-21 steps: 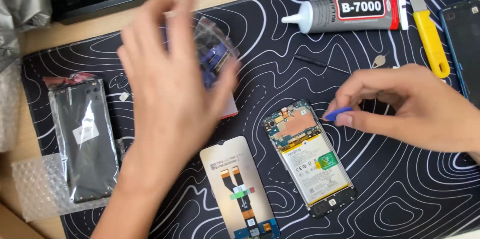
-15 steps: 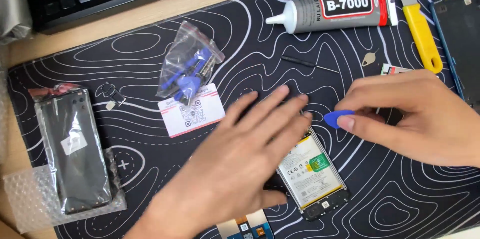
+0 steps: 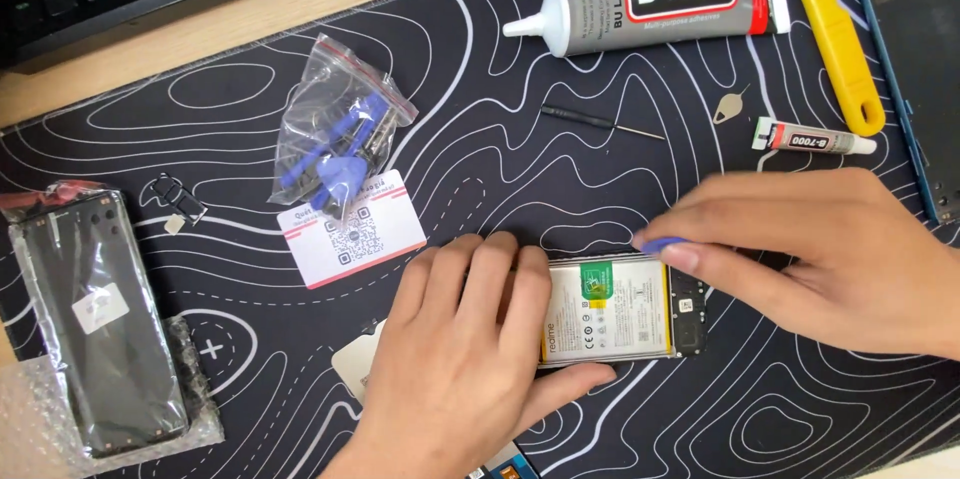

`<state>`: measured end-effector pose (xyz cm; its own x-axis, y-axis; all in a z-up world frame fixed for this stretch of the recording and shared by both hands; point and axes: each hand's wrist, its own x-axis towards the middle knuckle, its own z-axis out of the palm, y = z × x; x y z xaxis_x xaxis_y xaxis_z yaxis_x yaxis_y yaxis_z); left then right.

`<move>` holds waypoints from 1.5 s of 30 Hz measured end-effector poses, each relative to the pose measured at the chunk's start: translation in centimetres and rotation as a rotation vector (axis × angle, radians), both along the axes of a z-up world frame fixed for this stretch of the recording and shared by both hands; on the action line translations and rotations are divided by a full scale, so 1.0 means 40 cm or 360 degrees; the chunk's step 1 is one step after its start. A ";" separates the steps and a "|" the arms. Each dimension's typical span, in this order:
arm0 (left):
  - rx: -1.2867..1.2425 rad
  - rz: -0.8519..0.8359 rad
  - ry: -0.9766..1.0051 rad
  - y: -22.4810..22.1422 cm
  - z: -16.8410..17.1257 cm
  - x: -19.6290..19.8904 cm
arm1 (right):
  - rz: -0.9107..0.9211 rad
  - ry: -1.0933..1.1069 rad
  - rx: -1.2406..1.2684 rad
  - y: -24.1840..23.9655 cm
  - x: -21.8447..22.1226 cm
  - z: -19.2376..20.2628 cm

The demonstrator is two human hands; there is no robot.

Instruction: Disassembling internal components of a smartphone, including prying out the battery and removing motherboard screws.

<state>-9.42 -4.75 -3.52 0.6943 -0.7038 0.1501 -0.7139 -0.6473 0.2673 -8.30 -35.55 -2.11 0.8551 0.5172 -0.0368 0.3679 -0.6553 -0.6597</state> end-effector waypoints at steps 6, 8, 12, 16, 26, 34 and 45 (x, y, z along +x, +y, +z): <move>-0.0075 -0.0181 0.0243 0.014 0.005 0.034 | 0.0054 -0.0016 0.0033 -0.001 -0.006 -0.014; -0.0092 -0.0194 0.0280 0.022 -0.002 0.040 | 0.0032 -0.0072 0.0033 0.013 -0.003 -0.009; -0.0170 -0.0191 0.0314 0.028 -0.009 0.045 | 0.0076 -0.0287 -0.0024 0.022 -0.009 -0.010; -0.0175 -0.0180 0.0275 0.027 -0.012 0.039 | 0.0210 -0.0396 0.0075 0.014 -0.028 -0.021; -0.0180 -0.0160 0.0147 0.029 -0.013 0.033 | 0.0804 -0.0931 -0.0319 0.033 -0.042 -0.004; -0.0212 -0.0153 0.0148 0.030 -0.020 0.031 | 0.0832 -0.0903 -0.0237 0.012 -0.026 -0.009; -0.0276 -0.0106 0.0110 0.022 -0.030 0.035 | 0.0529 -0.0565 0.0008 0.036 -0.006 -0.005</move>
